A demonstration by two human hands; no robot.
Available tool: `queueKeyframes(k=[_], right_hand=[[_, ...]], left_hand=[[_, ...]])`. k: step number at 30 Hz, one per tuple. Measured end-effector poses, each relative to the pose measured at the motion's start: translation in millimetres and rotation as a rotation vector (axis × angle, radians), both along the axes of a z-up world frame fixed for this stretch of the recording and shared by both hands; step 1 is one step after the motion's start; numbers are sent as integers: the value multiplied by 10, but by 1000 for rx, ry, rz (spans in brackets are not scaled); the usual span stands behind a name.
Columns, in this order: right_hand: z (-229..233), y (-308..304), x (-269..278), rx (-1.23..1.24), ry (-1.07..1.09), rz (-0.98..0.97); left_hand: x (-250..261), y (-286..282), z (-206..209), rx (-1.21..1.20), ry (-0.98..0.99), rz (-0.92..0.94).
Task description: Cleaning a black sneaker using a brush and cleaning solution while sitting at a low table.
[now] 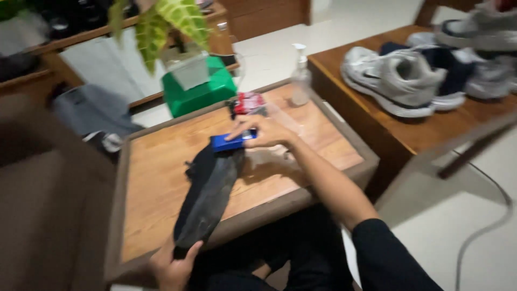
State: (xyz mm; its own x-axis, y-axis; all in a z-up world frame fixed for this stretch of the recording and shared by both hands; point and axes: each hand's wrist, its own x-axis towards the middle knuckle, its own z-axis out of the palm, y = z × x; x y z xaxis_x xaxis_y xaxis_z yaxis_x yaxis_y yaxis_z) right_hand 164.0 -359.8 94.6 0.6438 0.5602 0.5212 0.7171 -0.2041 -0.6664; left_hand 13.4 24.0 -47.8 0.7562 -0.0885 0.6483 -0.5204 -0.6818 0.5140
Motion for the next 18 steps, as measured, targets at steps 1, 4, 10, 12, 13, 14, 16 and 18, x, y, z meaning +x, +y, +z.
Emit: queueKeyframes(k=[1,4,10,12,13,14,16,18], right_hand=[[10,7,-21,-3,2,-24],[24,31,-31,-40,-4,-244],[35,0,-39,-21,-64,-246],[16,-21,-2,-1,42,-23],[-2,-8,-2,-3,46,-7],[-18,13,-2,3,5,-108],[-42,13,50,-2,-38,-190],[-112,-28,138,43,51,22]], left_hand=[[23,18,-51,-3,2,-24],[113,111,-200,29,-47,-67],[123,118,-167,-20,181,-70],[108,124,-174,17,27,-107],[93,112,-152,15,31,-91],[80,108,-129,17,15,-79],[42,60,-98,8,-1,-49],[5,15,-54,11,26,21]])
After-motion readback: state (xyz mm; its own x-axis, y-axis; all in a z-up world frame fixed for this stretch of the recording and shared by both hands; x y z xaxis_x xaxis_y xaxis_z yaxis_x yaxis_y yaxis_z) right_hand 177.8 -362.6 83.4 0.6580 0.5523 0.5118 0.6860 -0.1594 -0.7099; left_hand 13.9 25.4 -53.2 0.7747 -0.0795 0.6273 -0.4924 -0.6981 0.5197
